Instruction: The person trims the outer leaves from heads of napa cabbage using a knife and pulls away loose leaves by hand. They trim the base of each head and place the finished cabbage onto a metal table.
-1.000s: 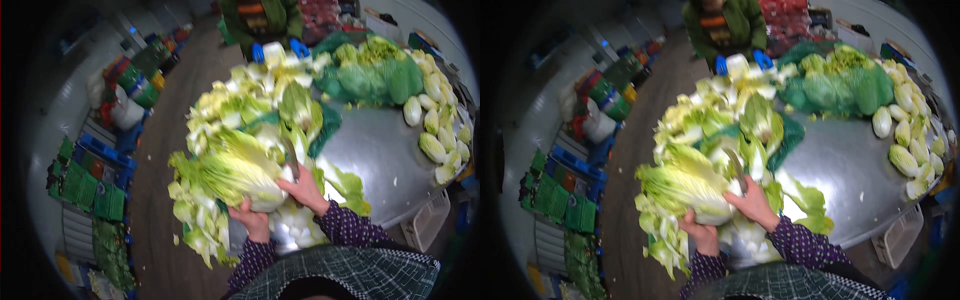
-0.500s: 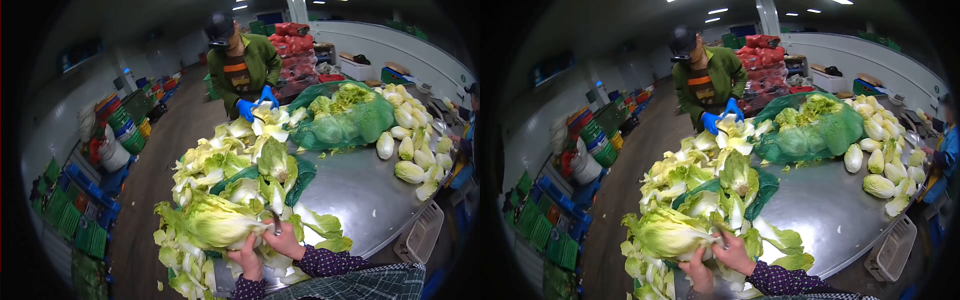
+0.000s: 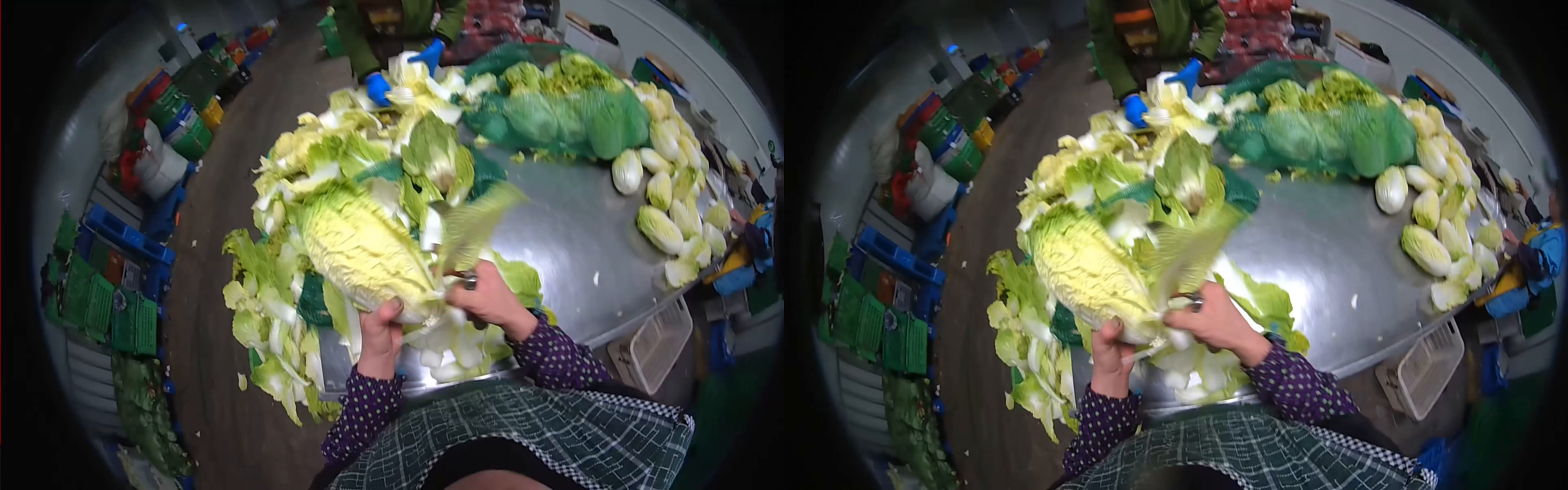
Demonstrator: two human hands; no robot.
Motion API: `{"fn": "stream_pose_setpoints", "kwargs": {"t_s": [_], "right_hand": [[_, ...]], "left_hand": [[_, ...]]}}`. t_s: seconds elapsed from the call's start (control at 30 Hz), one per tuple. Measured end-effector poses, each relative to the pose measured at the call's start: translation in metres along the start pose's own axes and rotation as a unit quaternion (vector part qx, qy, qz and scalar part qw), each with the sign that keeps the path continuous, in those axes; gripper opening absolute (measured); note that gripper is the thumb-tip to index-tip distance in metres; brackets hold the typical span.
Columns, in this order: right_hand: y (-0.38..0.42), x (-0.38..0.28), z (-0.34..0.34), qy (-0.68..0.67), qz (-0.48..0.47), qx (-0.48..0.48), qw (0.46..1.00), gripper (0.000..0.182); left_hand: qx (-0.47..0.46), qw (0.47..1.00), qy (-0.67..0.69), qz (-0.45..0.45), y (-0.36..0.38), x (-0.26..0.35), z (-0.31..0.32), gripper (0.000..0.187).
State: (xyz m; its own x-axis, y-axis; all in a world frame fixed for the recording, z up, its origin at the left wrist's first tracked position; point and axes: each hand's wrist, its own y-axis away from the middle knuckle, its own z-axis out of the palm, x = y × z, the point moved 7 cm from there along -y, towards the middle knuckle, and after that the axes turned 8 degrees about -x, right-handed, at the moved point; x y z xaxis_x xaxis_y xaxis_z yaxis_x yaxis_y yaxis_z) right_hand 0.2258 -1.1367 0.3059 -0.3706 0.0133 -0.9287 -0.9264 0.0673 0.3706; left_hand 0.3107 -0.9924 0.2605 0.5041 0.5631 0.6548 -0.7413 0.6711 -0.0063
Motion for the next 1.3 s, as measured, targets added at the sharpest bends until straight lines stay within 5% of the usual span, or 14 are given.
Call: {"fn": "stream_pose_setpoints", "kwargs": {"t_s": [0.03, 0.1, 0.2, 0.23, 0.4, 0.53, 0.6, 0.73, 0.8, 0.93, 1.03, 1.13, 1.27, 1.3], "right_hand": [[-0.006, 0.008, 0.011, -0.007, 0.007, 0.003, 1.000, 0.041], [-0.006, -0.013, 0.012, -0.071, -0.277, 0.116, 0.951, 0.040], [-0.006, -0.011, 0.023, -0.098, -0.237, 0.110, 0.960, 0.036], [-0.011, -0.012, 0.027, -0.097, -0.358, 0.175, 0.912, 0.031], [-0.025, 0.007, 0.024, -0.181, -0.225, 0.170, 0.942, 0.025], [-0.054, 0.064, 0.005, -0.249, -0.039, 0.095, 0.963, 0.023], [-0.036, 0.039, -0.003, -0.067, -0.070, 0.120, 0.988, 0.033], [-0.013, -0.002, 0.018, 0.035, -0.081, 0.010, 0.996, 0.047], [-0.012, -0.019, 0.023, -0.067, -0.196, 0.023, 0.978, 0.042], [-0.012, -0.006, 0.019, -0.152, -0.175, 0.099, 0.968, 0.029], [-0.016, -0.018, 0.021, 0.005, -0.287, 0.123, 0.950, 0.052], [-0.023, -0.018, 0.000, 0.113, -0.275, 0.184, 0.937, 0.055], [-0.015, -0.008, 0.031, -0.111, -0.057, -0.041, 0.991, 0.042], [-0.016, -0.014, 0.032, -0.117, -0.116, -0.019, 0.986, 0.040]], "left_hand": [[0.003, 1.000, 0.000, -0.010, 0.001, -0.005, 0.000, 0.075], [-0.017, 0.995, -0.095, 0.024, 0.002, 0.001, 0.006, 0.075], [0.081, 0.983, -0.155, 0.064, 0.012, 0.015, 0.006, 0.072], [0.091, 0.978, -0.159, 0.104, 0.015, 0.017, 0.012, 0.067], [0.137, 0.967, -0.159, 0.142, 0.022, 0.015, -0.009, 0.067], [0.119, 0.988, 0.055, 0.085, 0.025, 0.008, -0.021, 0.077], [0.047, 0.994, -0.032, 0.093, 0.020, 0.017, -0.025, 0.081], [-0.040, 0.997, -0.068, 0.000, 0.016, 0.001, -0.027, 0.089], [-0.061, 0.993, -0.096, 0.012, 0.011, 0.002, -0.008, 0.088], [0.074, 0.961, -0.243, 0.107, 0.018, 0.032, 0.007, 0.080], [0.105, 0.979, -0.169, 0.049, 0.024, 0.020, -0.006, 0.073], [0.044, 0.990, -0.130, 0.032, 0.024, 0.017, -0.015, 0.080], [-0.034, 0.996, -0.037, -0.070, 0.027, 0.003, -0.017, 0.089], [-0.043, 0.998, -0.019, -0.052, 0.026, 0.000, -0.017, 0.095]]}}
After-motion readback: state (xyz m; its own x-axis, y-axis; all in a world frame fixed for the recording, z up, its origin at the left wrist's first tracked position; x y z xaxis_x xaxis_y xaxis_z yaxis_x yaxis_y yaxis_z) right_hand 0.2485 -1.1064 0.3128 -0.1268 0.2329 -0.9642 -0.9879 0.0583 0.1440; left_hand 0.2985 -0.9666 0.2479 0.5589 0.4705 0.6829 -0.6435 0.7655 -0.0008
